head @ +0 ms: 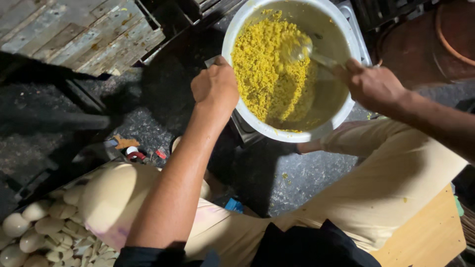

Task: The person uses a metal ladle to stir and mix yellow crumbly food inside a large metal pot while sitting on the floor.

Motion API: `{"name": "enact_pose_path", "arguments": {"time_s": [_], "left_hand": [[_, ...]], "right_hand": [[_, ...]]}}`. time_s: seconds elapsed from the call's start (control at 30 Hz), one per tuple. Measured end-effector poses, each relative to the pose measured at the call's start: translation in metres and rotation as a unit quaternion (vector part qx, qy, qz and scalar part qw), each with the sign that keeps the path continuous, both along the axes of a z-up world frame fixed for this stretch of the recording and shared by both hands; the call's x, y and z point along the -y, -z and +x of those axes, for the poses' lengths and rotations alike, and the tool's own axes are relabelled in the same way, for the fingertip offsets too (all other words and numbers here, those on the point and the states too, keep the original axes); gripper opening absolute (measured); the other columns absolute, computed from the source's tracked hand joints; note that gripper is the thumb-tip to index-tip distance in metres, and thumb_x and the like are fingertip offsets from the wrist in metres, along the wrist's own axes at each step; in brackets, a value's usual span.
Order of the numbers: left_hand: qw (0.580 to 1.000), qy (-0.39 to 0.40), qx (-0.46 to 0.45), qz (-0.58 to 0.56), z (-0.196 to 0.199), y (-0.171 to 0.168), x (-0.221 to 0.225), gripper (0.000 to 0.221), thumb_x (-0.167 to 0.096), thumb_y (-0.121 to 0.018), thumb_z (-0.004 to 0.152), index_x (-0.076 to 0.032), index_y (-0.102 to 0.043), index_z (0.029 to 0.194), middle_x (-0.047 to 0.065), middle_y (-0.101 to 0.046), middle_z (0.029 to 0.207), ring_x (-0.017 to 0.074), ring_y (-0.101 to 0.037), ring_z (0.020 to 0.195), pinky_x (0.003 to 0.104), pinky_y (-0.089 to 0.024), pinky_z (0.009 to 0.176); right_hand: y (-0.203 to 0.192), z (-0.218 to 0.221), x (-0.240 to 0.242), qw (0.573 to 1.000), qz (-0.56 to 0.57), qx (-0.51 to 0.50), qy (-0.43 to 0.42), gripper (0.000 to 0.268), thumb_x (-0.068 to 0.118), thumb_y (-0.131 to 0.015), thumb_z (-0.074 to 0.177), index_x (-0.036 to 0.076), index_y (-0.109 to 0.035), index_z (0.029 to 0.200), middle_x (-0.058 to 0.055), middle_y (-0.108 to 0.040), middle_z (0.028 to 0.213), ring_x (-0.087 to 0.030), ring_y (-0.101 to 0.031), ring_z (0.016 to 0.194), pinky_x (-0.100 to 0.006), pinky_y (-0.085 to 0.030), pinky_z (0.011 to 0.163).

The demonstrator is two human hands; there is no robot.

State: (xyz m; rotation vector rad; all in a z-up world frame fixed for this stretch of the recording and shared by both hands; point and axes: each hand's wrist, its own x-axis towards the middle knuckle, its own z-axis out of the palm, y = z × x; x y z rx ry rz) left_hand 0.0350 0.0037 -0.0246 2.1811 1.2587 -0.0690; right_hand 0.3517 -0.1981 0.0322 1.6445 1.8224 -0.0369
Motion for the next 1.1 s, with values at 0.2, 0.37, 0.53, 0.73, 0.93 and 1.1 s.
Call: {"name": "enact_pose_path", "arguments": {"time_s": [0.2, 0.37, 0.53, 0.73, 0.93, 1.1], "left_hand": [[0.998, -0.002, -0.025, -0.052, 0.000, 0.001, -0.009, 0.052, -0.014, -0.071, 0.088, 0.001, -0.048, 0.132, 0.023, -0.068, 0.122, 0.0370, -0.067, 0.114, 0.045, -0.056, 0.094], [0.997, -0.013, -0.030, -0.070, 0.001, -0.005, -0.011, 0.056, -0.014, -0.074, 0.087, 0.001, -0.047, 0.133, 0.023, -0.067, 0.125, 0.0379, -0.065, 0.117, 0.046, -0.054, 0.096], [0.998, -0.008, -0.042, -0.048, 0.006, -0.001, -0.010, 0.055, -0.014, -0.073, 0.088, 0.003, -0.047, 0.133, 0.023, -0.067, 0.124, 0.0376, -0.065, 0.117, 0.046, -0.055, 0.095], [0.998, 0.002, -0.042, -0.049, 0.005, -0.002, -0.012, 0.050, -0.013, -0.070, 0.091, 0.004, -0.048, 0.133, 0.024, -0.068, 0.123, 0.0379, -0.067, 0.116, 0.046, -0.056, 0.095], [0.997, 0.009, -0.047, -0.053, 0.005, -0.007, -0.013, 0.062, -0.011, -0.070, 0.089, 0.007, -0.041, 0.141, 0.025, -0.067, 0.123, 0.0378, -0.066, 0.116, 0.046, -0.054, 0.095], [0.998, 0.008, -0.047, -0.038, 0.006, -0.006, -0.013, 0.062, -0.010, -0.068, 0.091, 0.010, -0.039, 0.143, 0.026, -0.068, 0.122, 0.0376, -0.067, 0.115, 0.046, -0.055, 0.094]], "right_hand": [[-0.047, -0.031, 0.026, 0.979, -0.024, -0.169, 0.115, 0.058, 0.014, -0.054, 0.098, 0.013, -0.042, 0.154, -0.011, -0.067, 0.087, -0.021, -0.071, 0.061, -0.035, -0.059, 0.055], [-0.036, -0.074, -0.013, 0.957, 0.110, -0.249, 0.099, 0.046, 0.010, -0.048, 0.103, 0.015, -0.047, 0.149, -0.018, -0.066, 0.109, -0.028, -0.067, 0.064, -0.038, -0.058, 0.057], [-0.004, -0.097, -0.028, 0.959, -0.077, -0.169, 0.215, 0.072, 0.004, -0.038, 0.105, 0.026, -0.016, 0.170, -0.022, -0.065, 0.118, -0.028, -0.067, 0.065, -0.036, -0.059, 0.057], [0.005, -0.022, 0.060, 0.960, -0.158, 0.095, -0.210, 0.066, 0.002, -0.044, 0.091, -0.003, -0.032, 0.156, -0.035, -0.062, 0.126, -0.014, -0.063, 0.054, -0.027, -0.054, 0.042], [-0.047, 0.000, 0.052, 0.983, -0.029, -0.183, -0.007, 0.043, 0.019, -0.049, 0.096, 0.009, -0.055, 0.137, -0.008, -0.063, 0.094, -0.019, -0.063, 0.058, -0.034, -0.055, 0.050], [-0.035, -0.037, 0.015, 0.965, -0.010, -0.242, 0.100, 0.046, 0.015, -0.047, 0.096, 0.011, -0.058, 0.141, -0.014, -0.064, 0.095, -0.027, -0.066, 0.062, -0.039, -0.057, 0.051]]}}
